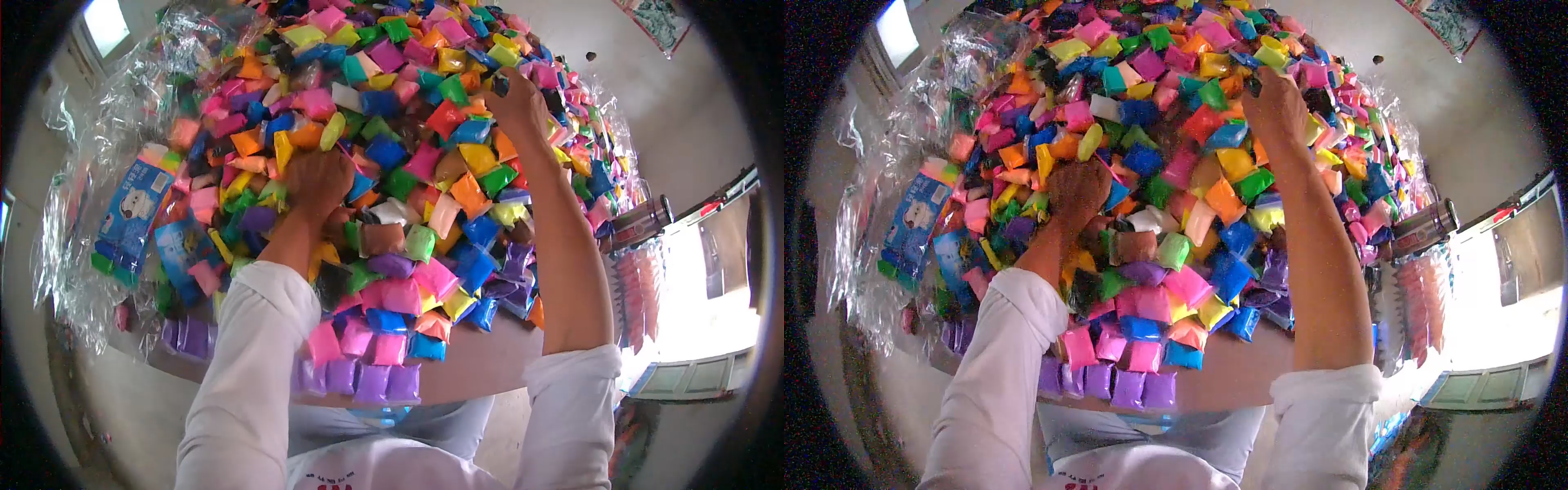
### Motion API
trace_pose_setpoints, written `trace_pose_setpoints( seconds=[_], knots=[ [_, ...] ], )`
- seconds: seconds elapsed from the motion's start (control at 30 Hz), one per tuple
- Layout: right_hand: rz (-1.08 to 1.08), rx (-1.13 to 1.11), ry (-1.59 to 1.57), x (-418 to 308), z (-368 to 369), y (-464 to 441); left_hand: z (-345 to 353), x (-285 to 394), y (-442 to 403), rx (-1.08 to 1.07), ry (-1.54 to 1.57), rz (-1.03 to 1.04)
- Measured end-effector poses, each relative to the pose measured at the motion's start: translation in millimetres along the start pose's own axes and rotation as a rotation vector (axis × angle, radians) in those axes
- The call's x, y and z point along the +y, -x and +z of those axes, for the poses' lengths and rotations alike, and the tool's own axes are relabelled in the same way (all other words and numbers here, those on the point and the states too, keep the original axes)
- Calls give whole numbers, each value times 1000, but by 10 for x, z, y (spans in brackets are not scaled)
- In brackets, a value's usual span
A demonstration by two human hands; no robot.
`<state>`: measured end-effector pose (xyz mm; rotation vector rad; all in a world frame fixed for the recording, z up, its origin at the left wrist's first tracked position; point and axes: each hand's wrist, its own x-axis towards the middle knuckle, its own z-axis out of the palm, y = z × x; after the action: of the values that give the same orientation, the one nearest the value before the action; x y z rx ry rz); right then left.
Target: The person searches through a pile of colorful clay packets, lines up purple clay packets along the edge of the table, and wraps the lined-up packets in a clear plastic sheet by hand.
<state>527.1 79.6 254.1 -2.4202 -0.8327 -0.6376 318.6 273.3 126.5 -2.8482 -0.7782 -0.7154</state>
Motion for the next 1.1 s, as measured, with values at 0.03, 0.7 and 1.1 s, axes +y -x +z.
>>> trace_pose_setpoints(
  seconds=[0.03, 0.7, 1.1],
  knots=[
    [-119, 99, 36, -87, -12, 64, 64, -21, 9, 123, 41, -19],
    [-573, -183, 9, -494, 800, 262, -32, -37, 29, 101, 153, -4],
    [-484, -513, 73, -649, 87, 368, -13, 26, -5, -5, 132, -135]
  ],
)
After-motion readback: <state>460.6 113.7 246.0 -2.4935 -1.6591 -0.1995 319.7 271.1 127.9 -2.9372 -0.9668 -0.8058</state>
